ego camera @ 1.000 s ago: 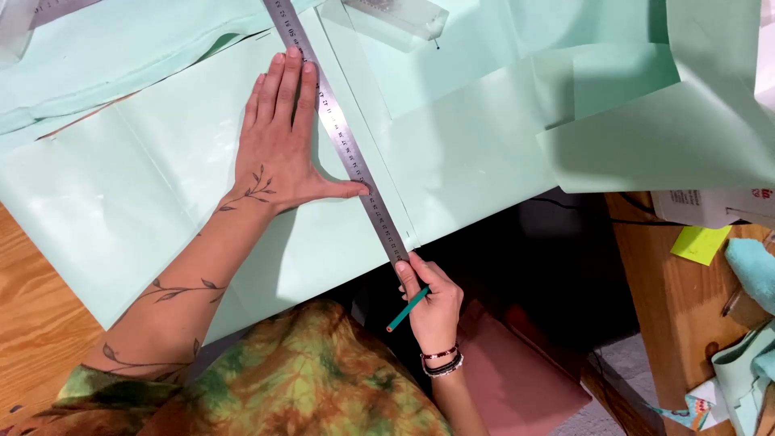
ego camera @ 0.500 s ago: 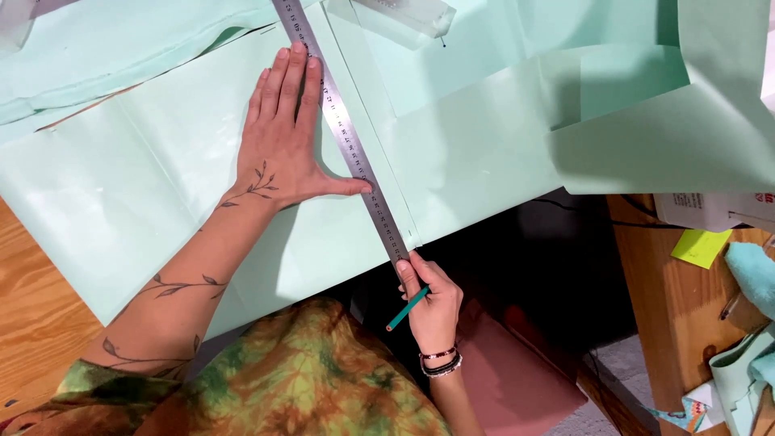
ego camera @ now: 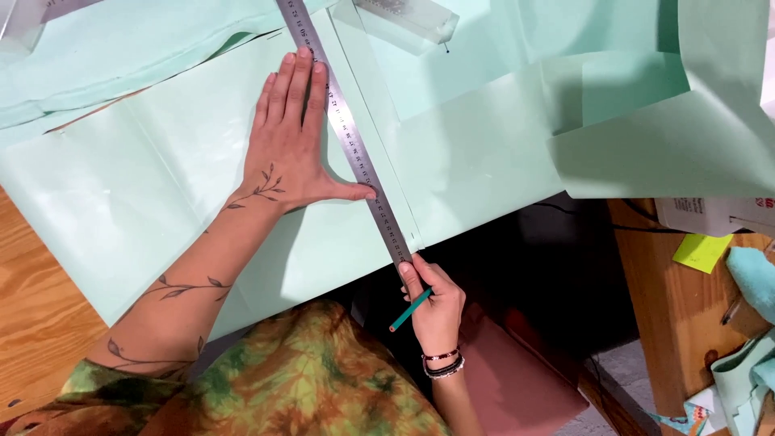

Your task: Measuring, marking, and cutting green fabric pieces on a workbench using a ruler, pencil, and scissors.

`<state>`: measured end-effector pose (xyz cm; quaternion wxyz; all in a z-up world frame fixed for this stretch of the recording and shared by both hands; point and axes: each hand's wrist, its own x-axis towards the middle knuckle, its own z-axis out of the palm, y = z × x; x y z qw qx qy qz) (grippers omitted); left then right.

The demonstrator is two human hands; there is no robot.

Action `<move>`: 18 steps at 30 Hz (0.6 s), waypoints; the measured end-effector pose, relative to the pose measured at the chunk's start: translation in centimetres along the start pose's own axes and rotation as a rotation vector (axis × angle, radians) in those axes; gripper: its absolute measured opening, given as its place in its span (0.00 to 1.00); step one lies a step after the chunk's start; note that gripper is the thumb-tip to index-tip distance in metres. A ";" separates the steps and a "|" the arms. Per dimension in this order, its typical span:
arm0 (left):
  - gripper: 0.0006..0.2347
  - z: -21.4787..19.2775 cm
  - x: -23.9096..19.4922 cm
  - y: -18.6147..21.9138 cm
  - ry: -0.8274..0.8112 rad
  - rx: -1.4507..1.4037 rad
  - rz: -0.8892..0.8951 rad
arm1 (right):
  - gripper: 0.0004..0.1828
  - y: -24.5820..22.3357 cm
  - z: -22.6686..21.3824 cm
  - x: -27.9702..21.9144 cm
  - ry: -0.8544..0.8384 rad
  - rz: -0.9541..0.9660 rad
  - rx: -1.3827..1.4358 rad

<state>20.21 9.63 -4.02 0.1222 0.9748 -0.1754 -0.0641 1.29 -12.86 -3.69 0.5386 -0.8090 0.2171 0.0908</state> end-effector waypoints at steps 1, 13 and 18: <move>0.68 -0.1 0.0 0.0 0.001 0.001 -0.002 | 0.15 0.0 0.0 0.0 -0.002 -0.002 0.000; 0.68 0.0 -0.1 -0.1 0.016 -0.032 0.014 | 0.15 -0.4 -0.1 0.1 -0.011 0.018 -0.022; 0.68 0.2 -0.1 -0.2 0.044 -0.029 0.031 | 0.17 -0.6 -0.2 0.1 -0.015 0.033 -0.004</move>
